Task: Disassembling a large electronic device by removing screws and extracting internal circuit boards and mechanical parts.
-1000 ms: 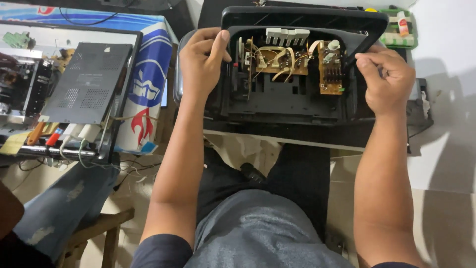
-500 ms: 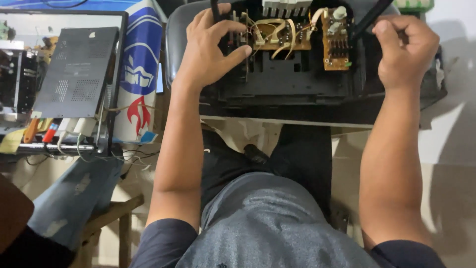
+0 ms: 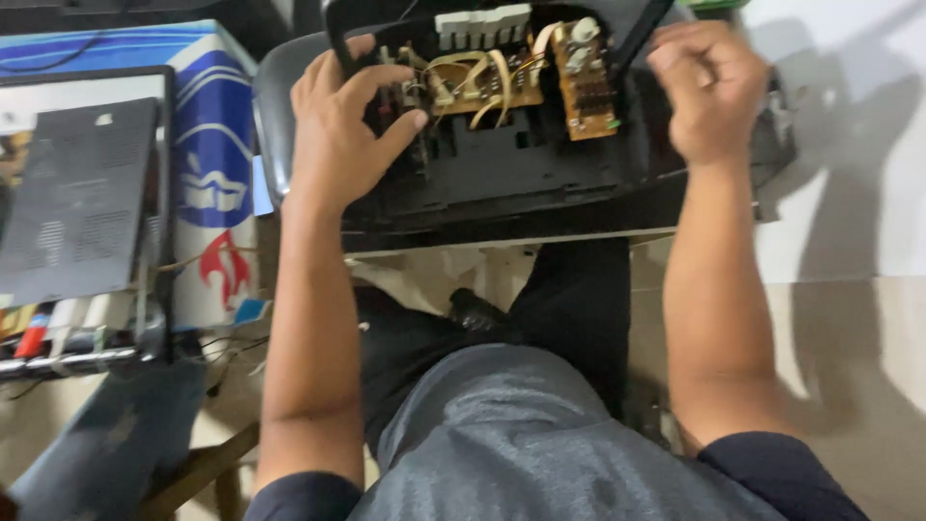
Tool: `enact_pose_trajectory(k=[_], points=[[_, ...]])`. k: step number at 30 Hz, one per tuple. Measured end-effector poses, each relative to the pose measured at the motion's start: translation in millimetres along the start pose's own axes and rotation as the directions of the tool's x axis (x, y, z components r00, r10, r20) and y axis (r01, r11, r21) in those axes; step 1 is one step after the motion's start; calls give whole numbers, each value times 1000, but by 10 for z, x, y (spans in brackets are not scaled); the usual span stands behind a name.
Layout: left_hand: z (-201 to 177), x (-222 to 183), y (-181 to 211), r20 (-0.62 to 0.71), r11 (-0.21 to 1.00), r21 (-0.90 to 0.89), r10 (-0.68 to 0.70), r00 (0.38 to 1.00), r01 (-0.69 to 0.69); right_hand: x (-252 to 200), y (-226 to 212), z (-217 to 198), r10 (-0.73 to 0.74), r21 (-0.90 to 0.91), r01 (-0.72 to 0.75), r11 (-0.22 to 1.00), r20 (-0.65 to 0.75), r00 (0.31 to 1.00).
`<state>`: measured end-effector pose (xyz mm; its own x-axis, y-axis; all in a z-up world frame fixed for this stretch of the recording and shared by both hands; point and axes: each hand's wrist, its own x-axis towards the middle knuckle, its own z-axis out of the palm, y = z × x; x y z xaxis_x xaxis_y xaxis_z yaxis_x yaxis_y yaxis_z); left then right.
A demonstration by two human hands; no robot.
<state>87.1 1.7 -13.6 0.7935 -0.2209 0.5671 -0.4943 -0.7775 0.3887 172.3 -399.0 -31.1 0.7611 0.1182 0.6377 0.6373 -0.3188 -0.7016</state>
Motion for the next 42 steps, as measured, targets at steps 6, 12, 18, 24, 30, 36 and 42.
enact_pose_trajectory(k=[6, 12, 18, 24, 30, 36, 42], points=[[-21, -3, 39, -3, 997, -29, -74, 997, 74, 94, -207, 81, -420, -136, 450, 883, 202, 885], [45, -34, -25, -56, 995, -57, -86, 995, 83, 52, -494, 136, -390, -164, 511, 844, 466, 794], [56, -41, -49, -58, 998, -50, -49, 997, 46, 66, -544, 162, -295, -285, 523, 803, 572, 765], [55, -39, -55, -55, 995, -80, -68, 996, 64, 56, -512, 169, -279, -289, 506, 813, 570, 773], [52, -36, -46, -82, 993, -104, -71, 994, 62, 17, -424, 146, -259, -290, 477, 830, 556, 790], [55, -38, -50, -77, 992, -108, -73, 994, 65, 7, -480, 141, -327, -175, 443, 879, 456, 828], [57, -32, -61, -81, 992, -107, -72, 994, 63, -16, -445, 141, -313, -111, 380, 918, 383, 869]])
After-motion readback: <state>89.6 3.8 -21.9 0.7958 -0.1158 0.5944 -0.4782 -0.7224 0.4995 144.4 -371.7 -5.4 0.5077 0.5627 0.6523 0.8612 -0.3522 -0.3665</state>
